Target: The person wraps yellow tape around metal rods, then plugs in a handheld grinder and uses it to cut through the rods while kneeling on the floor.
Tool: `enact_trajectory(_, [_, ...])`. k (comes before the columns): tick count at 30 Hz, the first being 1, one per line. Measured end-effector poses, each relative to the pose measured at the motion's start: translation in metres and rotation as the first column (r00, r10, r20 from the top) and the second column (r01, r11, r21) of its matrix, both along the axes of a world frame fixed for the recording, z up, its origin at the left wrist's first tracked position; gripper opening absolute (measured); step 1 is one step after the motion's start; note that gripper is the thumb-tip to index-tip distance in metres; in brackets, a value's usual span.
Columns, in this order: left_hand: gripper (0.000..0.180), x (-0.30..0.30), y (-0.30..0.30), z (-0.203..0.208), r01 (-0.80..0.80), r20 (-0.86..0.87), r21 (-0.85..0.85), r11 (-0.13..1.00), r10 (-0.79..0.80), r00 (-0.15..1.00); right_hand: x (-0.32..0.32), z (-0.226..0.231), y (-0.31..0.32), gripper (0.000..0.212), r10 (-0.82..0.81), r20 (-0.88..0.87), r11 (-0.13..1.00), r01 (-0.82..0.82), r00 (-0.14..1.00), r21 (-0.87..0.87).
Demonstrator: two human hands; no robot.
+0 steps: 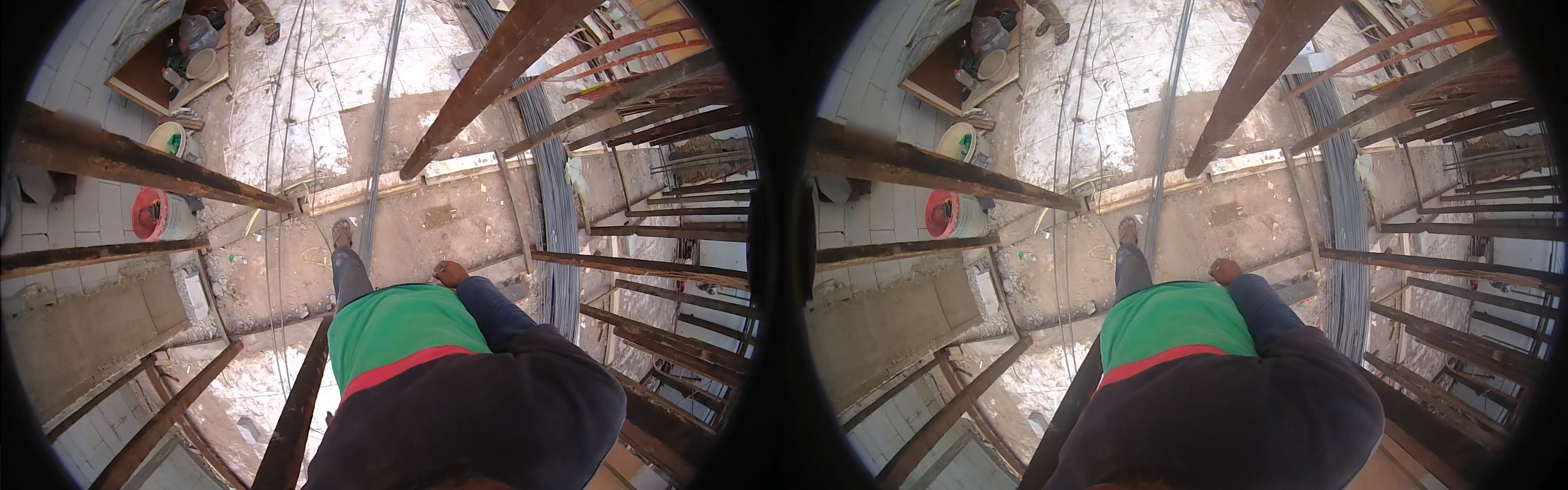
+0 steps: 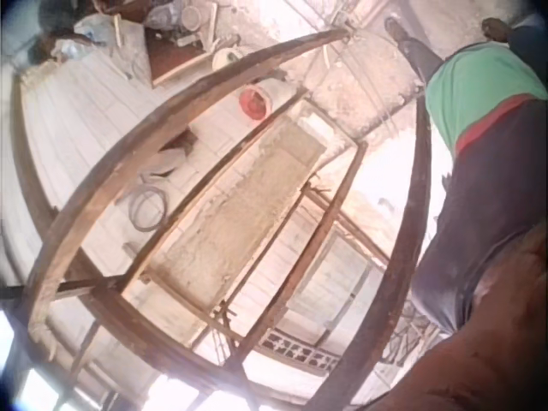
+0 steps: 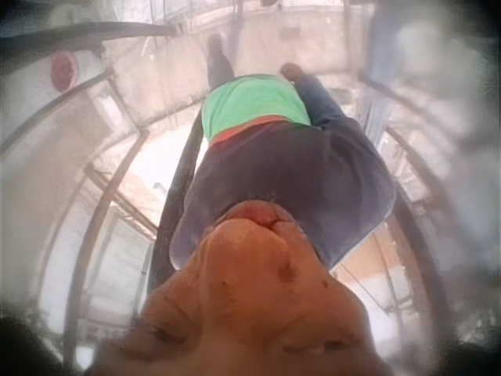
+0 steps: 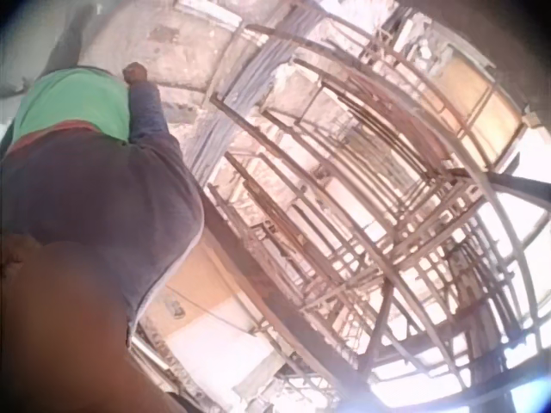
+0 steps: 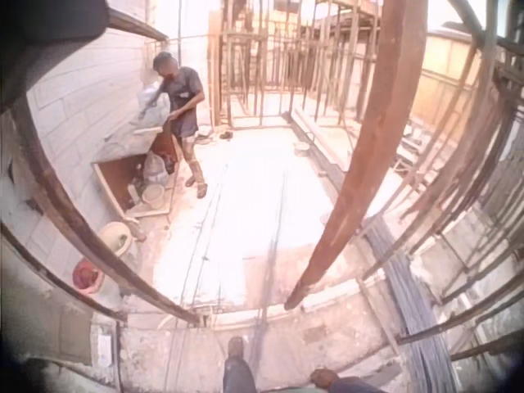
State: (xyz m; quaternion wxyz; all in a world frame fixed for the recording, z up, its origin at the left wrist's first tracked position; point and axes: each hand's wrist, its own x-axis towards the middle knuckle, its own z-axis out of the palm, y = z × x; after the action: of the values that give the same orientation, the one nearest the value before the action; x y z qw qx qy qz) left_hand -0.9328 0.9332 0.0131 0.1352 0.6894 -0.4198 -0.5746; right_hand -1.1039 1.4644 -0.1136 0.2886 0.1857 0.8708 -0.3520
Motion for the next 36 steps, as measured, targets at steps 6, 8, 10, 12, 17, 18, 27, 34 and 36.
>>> enact_trajectory(6, [0.07,-0.22,0.013,-0.107,0.675,-0.048,0.451,0.584,-0.739,0.672,-0.161,0.008,-0.024,0.029,-0.297,-0.268,0.955,0.29,0.916,-0.064])
enact_trajectory(8, [0.071,-0.328,0.018,-0.104,0.809,-0.12,0.487,0.328,-0.893,0.435,-0.228,0.041,-0.034,0.028,-0.268,-0.378,0.963,0.253,0.886,-0.089])
enact_trajectory(10, [0.073,-0.44,0.039,-0.081,0.921,-0.14,0.389,0.007,-0.988,0.066,-0.293,0.086,-0.033,0.029,-0.197,-0.518,0.978,0.202,0.832,-0.047])
enact_trajectory(12, [0.067,-0.536,0.055,-0.057,0.95,-0.001,0.049,-0.309,-0.951,-0.31,-0.349,0.112,-0.031,0.03,-0.185,-0.608,0.978,0.206,0.772,-0.035])
enact_trajectory(17, [0.045,-0.672,0.124,-0.024,0.934,-0.108,-0.303,-0.188,-0.967,-0.229,-0.43,0.113,0.004,0.032,-0.231,-0.63,0.939,0.34,0.741,0.056])
enact_trajectory(18, [0.045,-0.686,0.133,-0.025,0.935,-0.11,-0.296,-0.195,-0.965,-0.236,-0.438,0.105,0.014,0.032,-0.245,-0.589,0.935,0.348,0.771,0.067])
enact_trajectory(27, [0.033,-0.732,0.158,-0.101,0.949,0.196,0.079,-0.306,-0.929,-0.315,-0.507,0.006,0.095,0.036,-0.378,-0.206,0.902,0.409,0.903,0.14])
enact_trajectory(34, [0.031,-0.776,0.044,-0.183,0.889,0.122,0.325,-0.323,-0.917,-0.379,-0.684,0.161,0.199,0.026,-0.721,-0.544,0.668,0.639,0.428,-0.382])
enact_trajectory(36, [0.029,-0.842,0.083,-0.179,0.787,0.202,0.145,-0.6,-0.761,-0.617,-0.711,0.243,0.239,0.025,-0.668,-0.718,0.678,0.557,0.195,-0.479])
